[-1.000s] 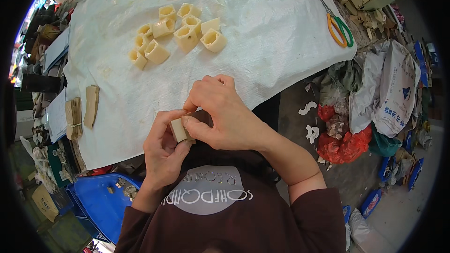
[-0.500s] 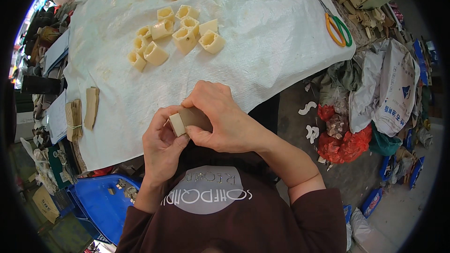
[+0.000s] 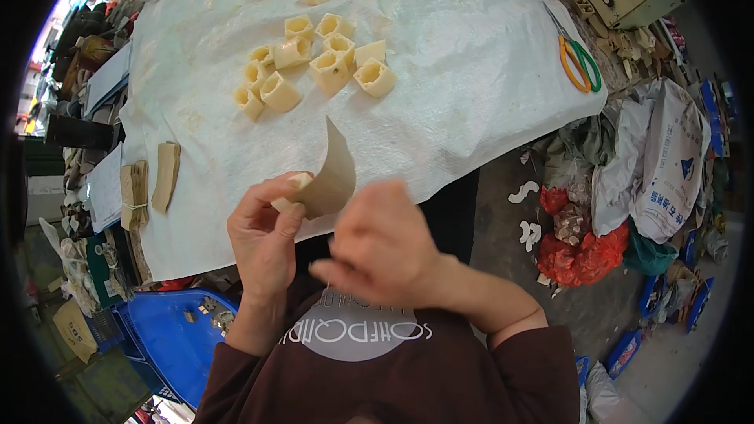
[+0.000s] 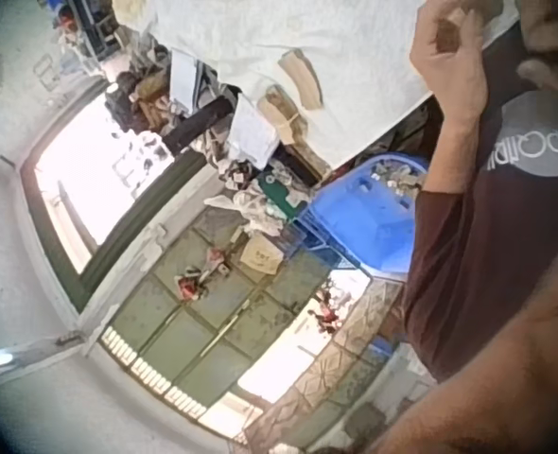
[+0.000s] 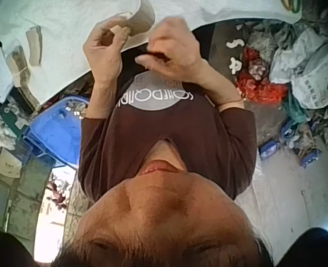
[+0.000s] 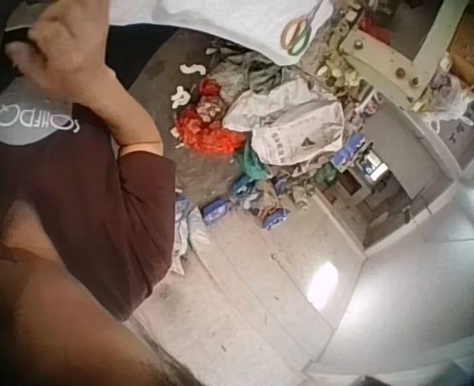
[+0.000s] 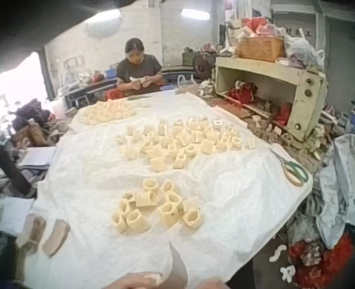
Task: The person repeatedly picks up small, hollow, cream-colored plastic components from a white surface and sands their edges using a piece of sandpaper. After sanding, the person places the finished parts back onto the table among other similar items.
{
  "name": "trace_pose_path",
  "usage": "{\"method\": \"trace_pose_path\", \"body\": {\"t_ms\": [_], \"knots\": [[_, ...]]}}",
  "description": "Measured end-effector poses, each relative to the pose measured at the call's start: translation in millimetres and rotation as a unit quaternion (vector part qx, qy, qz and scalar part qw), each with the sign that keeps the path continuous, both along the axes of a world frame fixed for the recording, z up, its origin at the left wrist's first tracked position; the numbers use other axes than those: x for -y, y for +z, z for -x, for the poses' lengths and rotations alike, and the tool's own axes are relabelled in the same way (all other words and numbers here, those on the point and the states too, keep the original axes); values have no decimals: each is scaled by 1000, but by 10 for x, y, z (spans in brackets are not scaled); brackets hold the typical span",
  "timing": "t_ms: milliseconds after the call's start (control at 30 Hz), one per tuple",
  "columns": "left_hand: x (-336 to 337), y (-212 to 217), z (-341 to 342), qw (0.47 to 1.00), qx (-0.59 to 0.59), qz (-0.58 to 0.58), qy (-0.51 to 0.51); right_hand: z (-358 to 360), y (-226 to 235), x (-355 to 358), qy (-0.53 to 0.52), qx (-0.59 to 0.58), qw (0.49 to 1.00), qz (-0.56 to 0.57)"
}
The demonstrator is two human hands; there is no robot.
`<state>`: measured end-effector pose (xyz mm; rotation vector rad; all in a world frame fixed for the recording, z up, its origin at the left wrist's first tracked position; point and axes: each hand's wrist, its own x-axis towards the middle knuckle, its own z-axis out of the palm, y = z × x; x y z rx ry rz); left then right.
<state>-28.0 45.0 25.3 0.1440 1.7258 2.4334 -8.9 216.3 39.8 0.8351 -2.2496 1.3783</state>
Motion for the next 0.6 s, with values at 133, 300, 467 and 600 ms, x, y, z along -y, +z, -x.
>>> {"method": "trace_pose_path", "body": {"t_ms": [133,300,467,600], "knots": [[-1,-25,-36,998,-49,-27,-11,-34,-197,110,99,521,843,87],[2,-10,-81,997,-24,-58,-35,66,-341,151,132,449,745,475],[63,-81,-95,995,-77,-9,-57,69,-333,49,113,420,768,469],[94,-66,-119,997,-46,-16,-65,70,-319,41,85,427,788,436]]}}
